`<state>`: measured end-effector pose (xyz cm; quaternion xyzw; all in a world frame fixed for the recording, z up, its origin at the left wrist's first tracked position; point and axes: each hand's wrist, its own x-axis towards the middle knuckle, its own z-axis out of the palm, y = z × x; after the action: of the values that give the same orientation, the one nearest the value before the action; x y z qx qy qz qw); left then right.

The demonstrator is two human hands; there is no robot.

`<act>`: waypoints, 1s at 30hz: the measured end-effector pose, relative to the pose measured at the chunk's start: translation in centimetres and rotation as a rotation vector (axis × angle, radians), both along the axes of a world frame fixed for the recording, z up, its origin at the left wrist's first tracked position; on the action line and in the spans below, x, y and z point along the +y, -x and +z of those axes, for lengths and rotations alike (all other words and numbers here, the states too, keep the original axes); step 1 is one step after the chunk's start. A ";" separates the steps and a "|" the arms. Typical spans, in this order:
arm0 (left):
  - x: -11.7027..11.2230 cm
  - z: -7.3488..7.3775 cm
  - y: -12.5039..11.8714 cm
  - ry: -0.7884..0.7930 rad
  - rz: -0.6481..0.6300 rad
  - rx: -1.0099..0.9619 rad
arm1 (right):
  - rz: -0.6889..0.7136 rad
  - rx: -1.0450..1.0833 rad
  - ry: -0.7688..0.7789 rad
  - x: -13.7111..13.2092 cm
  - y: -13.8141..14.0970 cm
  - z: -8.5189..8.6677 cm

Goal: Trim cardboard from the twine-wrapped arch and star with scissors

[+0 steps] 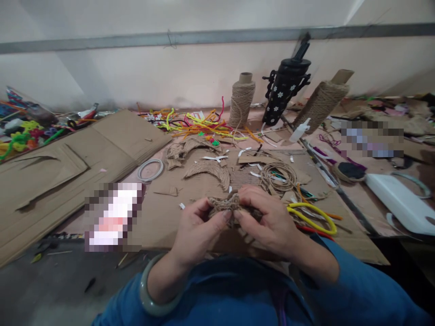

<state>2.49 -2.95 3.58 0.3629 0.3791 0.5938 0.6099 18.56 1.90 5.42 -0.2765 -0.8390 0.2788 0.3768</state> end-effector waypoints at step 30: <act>-0.1 0.0 0.2 0.074 -0.045 0.201 | -0.084 0.011 0.180 -0.4 -0.1 1.5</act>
<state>2.30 -3.03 3.55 0.4062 0.4521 0.5260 0.5949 18.67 1.47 6.93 -0.3424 -0.7962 0.3385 0.3663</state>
